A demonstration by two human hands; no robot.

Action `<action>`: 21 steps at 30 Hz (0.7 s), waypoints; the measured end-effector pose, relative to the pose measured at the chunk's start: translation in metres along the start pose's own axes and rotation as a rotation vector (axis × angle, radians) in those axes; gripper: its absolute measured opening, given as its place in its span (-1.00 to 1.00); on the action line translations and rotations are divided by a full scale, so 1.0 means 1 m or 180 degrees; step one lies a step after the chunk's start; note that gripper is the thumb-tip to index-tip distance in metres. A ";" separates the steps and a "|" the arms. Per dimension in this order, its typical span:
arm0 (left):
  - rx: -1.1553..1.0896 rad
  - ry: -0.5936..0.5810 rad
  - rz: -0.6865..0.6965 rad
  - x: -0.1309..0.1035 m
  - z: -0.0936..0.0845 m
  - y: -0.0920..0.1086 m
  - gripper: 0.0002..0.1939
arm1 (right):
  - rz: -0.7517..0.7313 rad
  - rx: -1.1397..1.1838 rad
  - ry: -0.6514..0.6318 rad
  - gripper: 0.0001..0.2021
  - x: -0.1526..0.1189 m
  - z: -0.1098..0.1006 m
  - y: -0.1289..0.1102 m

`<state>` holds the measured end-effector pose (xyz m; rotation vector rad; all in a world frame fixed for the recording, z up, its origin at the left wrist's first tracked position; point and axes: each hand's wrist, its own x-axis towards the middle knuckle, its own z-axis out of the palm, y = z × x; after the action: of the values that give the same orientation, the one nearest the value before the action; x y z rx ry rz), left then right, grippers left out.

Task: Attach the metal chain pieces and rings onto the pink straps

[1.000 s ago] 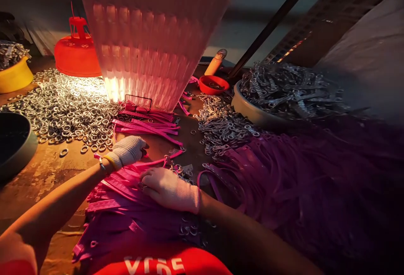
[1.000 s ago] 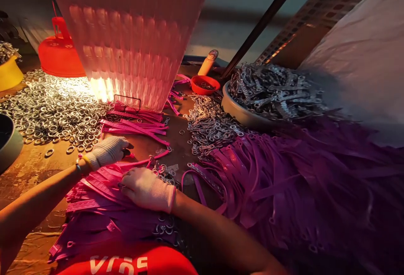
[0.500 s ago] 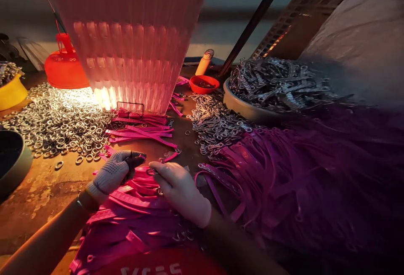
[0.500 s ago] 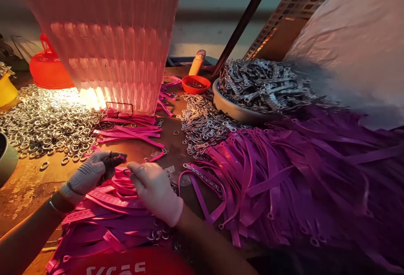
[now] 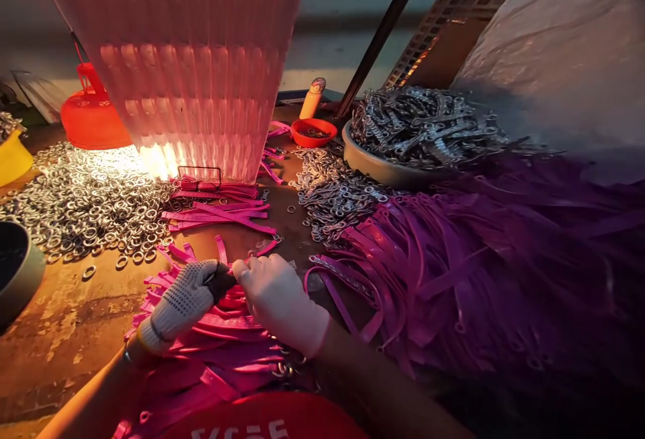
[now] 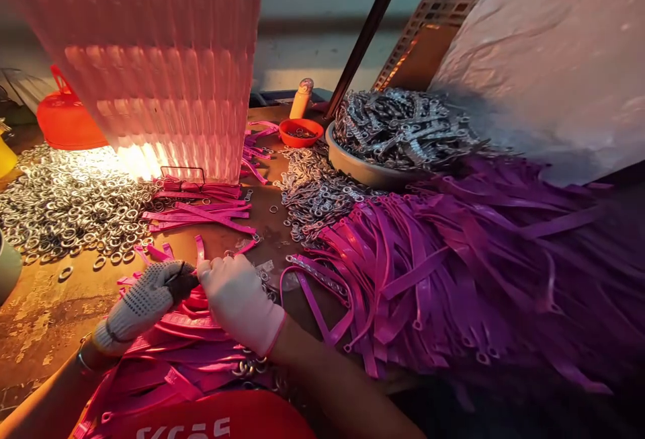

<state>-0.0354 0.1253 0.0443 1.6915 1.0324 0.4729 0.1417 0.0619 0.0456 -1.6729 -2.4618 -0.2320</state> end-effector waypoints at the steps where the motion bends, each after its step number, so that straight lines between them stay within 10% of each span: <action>1: 0.0001 -0.0036 -0.0005 0.001 0.000 0.000 -0.74 | -0.0048 -0.0086 0.0003 -0.79 0.000 0.001 0.002; 7: 0.0271 0.0056 0.0456 0.014 0.007 -0.015 -0.81 | 0.0090 0.0153 0.0195 -0.77 0.003 0.019 0.008; 12: -0.0561 -0.0529 -0.0149 0.015 0.008 -0.026 -0.67 | 0.0485 0.0571 0.0245 -0.82 0.005 0.021 0.005; 21: -0.0455 0.0002 -0.0074 0.000 0.019 -0.025 -0.70 | 0.0414 0.0483 -0.0870 -0.78 0.010 0.000 0.012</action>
<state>-0.0314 0.1160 0.0149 1.5514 0.9942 0.5200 0.1491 0.0752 0.0480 -1.8970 -2.4648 0.2081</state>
